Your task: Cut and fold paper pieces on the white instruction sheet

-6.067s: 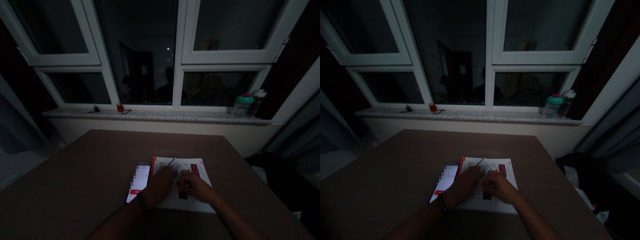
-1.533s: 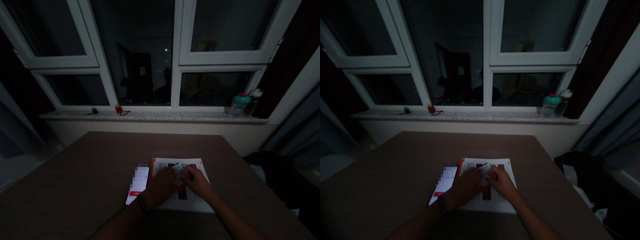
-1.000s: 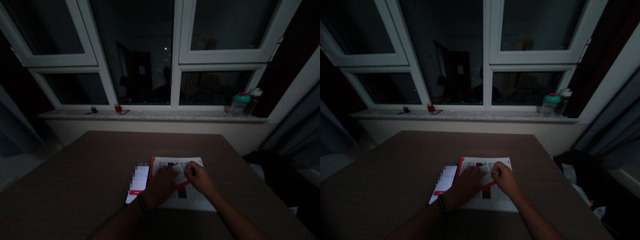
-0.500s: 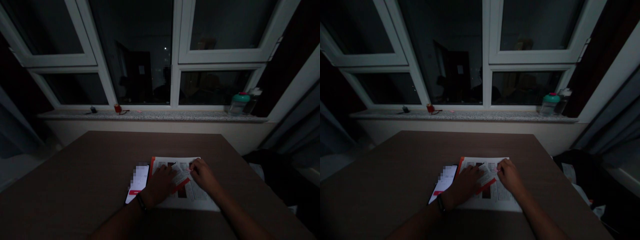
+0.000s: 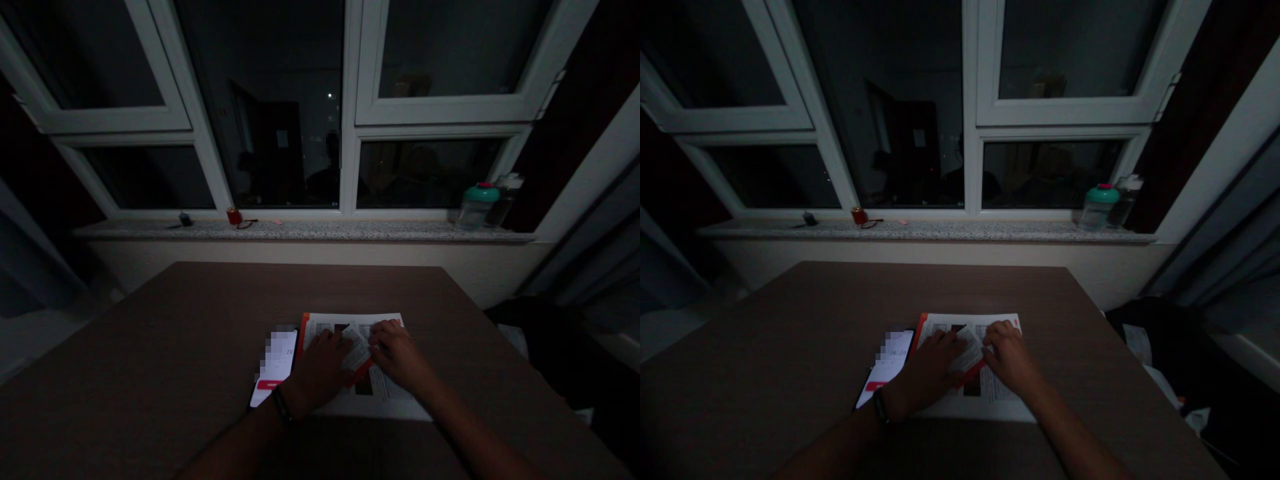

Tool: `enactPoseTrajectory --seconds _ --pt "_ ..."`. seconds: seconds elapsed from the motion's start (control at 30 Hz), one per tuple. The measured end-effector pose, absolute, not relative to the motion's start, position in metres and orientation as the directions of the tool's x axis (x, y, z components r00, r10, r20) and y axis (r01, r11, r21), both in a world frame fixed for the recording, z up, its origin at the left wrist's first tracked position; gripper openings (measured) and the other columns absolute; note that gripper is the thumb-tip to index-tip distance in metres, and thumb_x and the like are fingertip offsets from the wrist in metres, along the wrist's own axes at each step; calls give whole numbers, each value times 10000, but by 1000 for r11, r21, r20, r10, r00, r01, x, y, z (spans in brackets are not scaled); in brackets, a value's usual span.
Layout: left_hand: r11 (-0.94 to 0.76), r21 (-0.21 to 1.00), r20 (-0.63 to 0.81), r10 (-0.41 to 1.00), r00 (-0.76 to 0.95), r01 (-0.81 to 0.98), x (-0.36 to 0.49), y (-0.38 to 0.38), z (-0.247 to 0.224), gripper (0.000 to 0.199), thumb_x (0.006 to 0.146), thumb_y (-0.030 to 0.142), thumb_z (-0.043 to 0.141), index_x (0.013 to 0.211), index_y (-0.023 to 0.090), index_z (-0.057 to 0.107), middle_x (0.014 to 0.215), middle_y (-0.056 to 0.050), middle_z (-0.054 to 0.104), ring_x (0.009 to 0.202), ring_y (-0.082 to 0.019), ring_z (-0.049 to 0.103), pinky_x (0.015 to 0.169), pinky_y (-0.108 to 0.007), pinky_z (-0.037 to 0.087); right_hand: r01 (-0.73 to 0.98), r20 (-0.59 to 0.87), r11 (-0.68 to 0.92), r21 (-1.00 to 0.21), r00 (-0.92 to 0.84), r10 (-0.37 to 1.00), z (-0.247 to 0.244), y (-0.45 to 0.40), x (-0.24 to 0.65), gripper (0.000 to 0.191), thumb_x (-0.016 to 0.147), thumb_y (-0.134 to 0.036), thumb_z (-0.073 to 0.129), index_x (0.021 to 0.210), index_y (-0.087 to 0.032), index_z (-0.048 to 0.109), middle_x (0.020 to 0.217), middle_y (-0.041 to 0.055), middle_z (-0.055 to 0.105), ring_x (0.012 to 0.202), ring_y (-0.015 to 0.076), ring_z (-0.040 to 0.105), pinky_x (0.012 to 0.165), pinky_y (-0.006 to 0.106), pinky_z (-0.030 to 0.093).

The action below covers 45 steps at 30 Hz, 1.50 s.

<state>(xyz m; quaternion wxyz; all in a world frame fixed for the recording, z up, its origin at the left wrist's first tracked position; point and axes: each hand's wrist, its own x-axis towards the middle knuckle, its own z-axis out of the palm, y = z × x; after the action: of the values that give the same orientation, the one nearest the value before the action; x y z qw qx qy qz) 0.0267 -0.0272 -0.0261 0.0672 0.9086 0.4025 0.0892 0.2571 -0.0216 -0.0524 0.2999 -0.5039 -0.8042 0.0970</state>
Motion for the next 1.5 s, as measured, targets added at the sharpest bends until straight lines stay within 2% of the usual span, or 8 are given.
enactPoseTrajectory --seconds 0.1,0.2,0.43,0.63,0.8,1.07,1.3,1.5 --pt "-669 195 113 742 661 718 27 -27 -25 471 921 308 641 1359 241 480 1414 -95 485 1267 -322 445 1067 -485 393 692 422 512 -510 -317 849 -54 -20 256 60 878 -175 593 874 -207 644 981 67 644 982 241 557 889 407 446" --pt "-671 192 103 740 665 717 28 -28 -23 446 919 264 642 1337 224 493 1399 -102 498 1256 -312 458 1062 -472 404 621 446 559 -549 -348 825 -52 -21 252 130 946 -204 535 893 -220 653 956 55 657 974 229 566 887 397 448" --pt "-692 197 111 720 685 695 30 -29 -23 487 881 276 706 1320 211 504 1469 -130 427 1278 -311 460 1080 -458 402 562 437 581 -589 -383 814 -56 -22 250 87 905 -196 617 950 -234 680 1114 79 677 1088 247 578 955 425 458" --pt "-707 213 82 700 709 674 29 -28 -21 558 874 273 724 1370 229 471 1498 -136 400 1341 -326 424 1112 -482 372 562 386 606 -563 -469 794 -55 -21 254 122 888 -155 625 965 -225 688 1205 91 675 1148 258 571 976 436 457" --pt "-735 252 76 663 744 629 28 -28 -17 501 879 229 708 1334 209 499 1466 -133 442 1404 -321 355 1137 -472 347 545 348 632 -550 -539 767 -49 -24 254 134 909 -158 595 968 -223 695 1194 87 679 1141 244 585 993 422 451" --pt "-770 268 145 627 766 579 27 -27 -22 501 875 225 707 1324 204 486 1376 -95 534 1328 -277 446 1125 -430 360 597 287 532 -601 -459 841 -48 -26 253 358 848 -141 639 1191 -245 634 1206 82 667 1147 246 588 1016 426 457" --pt "-767 266 133 629 766 583 27 -25 -25 476 892 263 685 1322 216 486 1389 -101 529 1345 -279 438 1136 -451 346 600 279 586 -544 -530 801 -53 -23 255 342 884 -163 633 1219 -227 658 1346 98 617 1263 257 533 1092 461 408" --pt "-746 289 115 650 751 601 26 -26 -20 474 871 254 716 1292 210 502 1394 -121 505 1353 -299 420 1119 -460 374 615 273 583 -531 -527 805 -49 -26 253 347 883 -154 638 1218 -235 677 1348 95 618 1263 246 536 1087 437 424"
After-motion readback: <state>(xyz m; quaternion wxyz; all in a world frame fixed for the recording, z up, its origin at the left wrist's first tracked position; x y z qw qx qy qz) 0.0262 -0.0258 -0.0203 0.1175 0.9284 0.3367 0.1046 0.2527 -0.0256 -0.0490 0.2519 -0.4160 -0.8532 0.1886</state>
